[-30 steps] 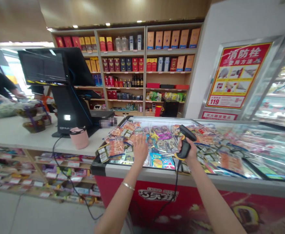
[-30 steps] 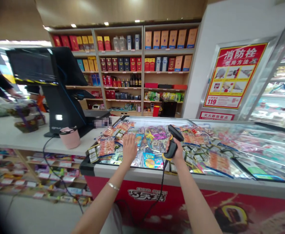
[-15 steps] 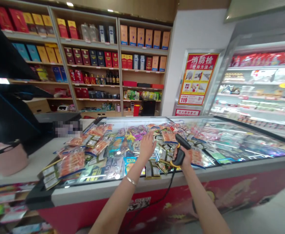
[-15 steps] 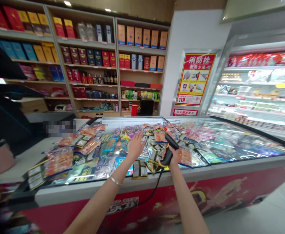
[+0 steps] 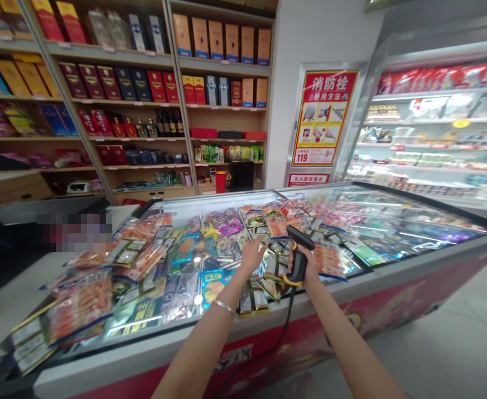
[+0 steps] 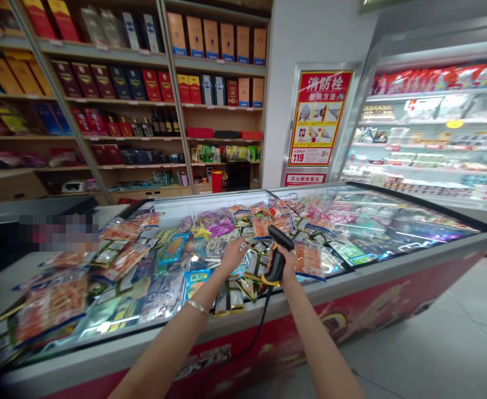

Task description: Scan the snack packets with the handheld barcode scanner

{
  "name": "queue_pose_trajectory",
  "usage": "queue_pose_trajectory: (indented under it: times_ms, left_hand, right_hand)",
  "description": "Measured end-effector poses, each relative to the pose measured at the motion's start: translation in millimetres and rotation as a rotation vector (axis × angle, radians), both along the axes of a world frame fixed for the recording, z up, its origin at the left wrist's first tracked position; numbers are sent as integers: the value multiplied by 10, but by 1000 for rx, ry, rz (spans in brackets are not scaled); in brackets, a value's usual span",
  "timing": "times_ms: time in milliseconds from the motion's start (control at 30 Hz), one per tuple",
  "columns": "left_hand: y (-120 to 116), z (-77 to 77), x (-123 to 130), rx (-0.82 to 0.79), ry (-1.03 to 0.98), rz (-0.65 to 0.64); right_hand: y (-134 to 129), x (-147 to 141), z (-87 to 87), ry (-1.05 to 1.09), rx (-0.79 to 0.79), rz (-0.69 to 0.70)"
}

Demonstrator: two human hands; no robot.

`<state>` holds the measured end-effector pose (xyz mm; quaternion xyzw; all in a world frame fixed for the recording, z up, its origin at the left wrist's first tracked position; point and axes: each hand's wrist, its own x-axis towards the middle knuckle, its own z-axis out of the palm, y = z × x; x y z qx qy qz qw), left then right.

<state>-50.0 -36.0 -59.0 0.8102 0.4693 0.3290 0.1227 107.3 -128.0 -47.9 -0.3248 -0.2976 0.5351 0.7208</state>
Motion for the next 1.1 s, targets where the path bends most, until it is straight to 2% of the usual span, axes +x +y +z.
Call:
queue_pose_trajectory:
  times_ms: [233, 367, 433, 500, 600, 667, 833, 933, 1100]
  left_hand:
    - [51, 64, -11, -136, -174, 4]
    - [39, 151, -84, -160, -258, 77]
    - [49, 197, -160, -156, -308, 171]
    - [78, 230, -250, -127, -377, 329]
    - [146, 228, -360, -78, -447, 509]
    - [195, 185, -391, -127, -449, 494]
    - [307, 32, -364, -445, -500, 308]
    - [367, -9, -382, -424, -543, 273]
    - [443, 8, -488, -254, -665, 339]
  right_hand:
    - [-12, -5, 8, -7, -7, -10]
    - [-17, -8, 3, -10, 2, -11]
    - [-21, -8, 7, -5, -3, -4]
    - [-25, -11, 15, 8, -6, 0]
    - [-30, -23, 26, 20, -1, 5]
    - [-29, -29, 26, 16, 4, 10]
    - [-23, -21, 16, -11, 9, 4]
    - [-29, -18, 26, -14, 21, 11]
    - [-57, -41, 50, -32, 64, 68]
